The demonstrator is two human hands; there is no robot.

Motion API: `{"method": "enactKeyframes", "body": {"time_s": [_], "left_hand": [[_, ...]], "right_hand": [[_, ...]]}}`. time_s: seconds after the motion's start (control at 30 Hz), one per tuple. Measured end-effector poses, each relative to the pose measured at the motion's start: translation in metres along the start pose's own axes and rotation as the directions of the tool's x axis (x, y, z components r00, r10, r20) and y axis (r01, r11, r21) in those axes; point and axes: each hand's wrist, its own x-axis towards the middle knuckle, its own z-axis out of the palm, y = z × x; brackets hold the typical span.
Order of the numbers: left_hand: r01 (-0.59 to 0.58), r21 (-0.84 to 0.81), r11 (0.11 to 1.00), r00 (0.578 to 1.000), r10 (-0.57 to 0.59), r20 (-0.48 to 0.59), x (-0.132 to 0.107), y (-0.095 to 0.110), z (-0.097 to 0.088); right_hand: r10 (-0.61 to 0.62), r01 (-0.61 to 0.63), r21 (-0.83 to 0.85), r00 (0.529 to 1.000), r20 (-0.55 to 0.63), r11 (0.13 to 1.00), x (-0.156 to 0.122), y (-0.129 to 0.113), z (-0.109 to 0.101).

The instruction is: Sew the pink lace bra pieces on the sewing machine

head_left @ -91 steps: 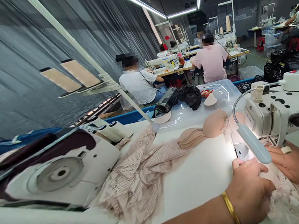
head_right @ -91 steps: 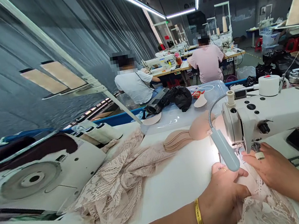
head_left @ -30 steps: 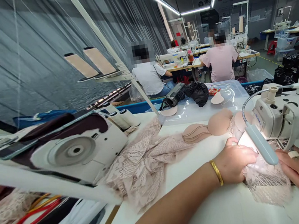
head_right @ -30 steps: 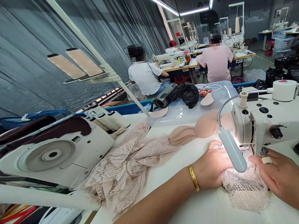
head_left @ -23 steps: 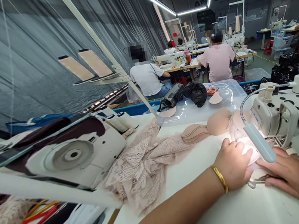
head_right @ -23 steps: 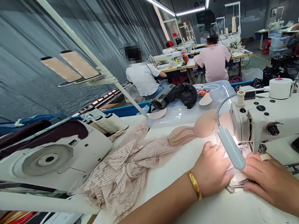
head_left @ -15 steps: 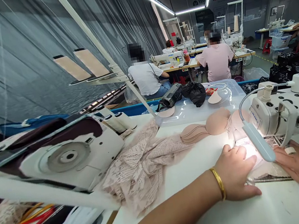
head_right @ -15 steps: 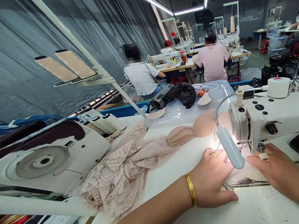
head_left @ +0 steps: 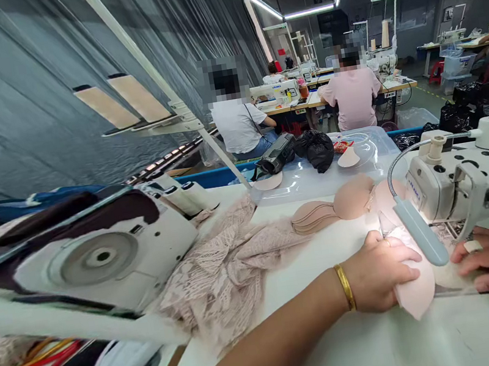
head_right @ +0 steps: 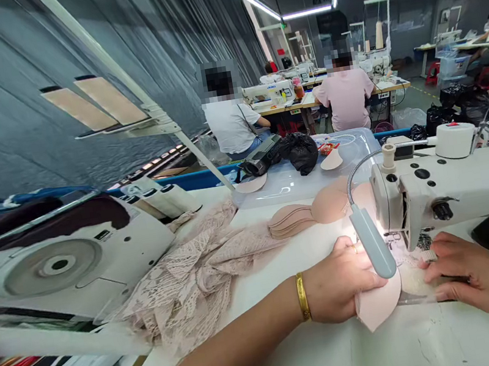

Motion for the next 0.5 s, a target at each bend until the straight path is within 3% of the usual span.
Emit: {"method": "enactKeyframes", "body": {"time_s": [0.1, 0.2, 0.37, 0.5], "left_hand": [[-0.039, 0.029, 0.999, 0.999, 0.039, -0.023, 0.005, -0.001, 0.004], [-0.038, 0.079, 0.996, 0.998, 0.042, -0.055, 0.007, -0.007, 0.007], [-0.011, 0.071, 0.997, 0.997, 0.017, -0.077, 0.01, -0.02, 0.009], [-0.009, 0.037, 0.999, 0.997, 0.011, -0.071, 0.013, -0.023, 0.006]], "right_hand": [[0.001, -0.007, 0.066, 0.996, 0.09, 0.998, 0.008, -0.008, 0.012], [-0.034, 0.039, -0.044, 0.993, 0.115, 0.998, 0.017, -0.016, 0.029], [-0.038, 0.055, -0.244, 0.996, 0.076, 0.968, 0.021, -0.016, 0.043], [-0.074, 0.077, -0.287, 0.997, 0.024, 0.955, 0.02, -0.011, 0.044]]}}
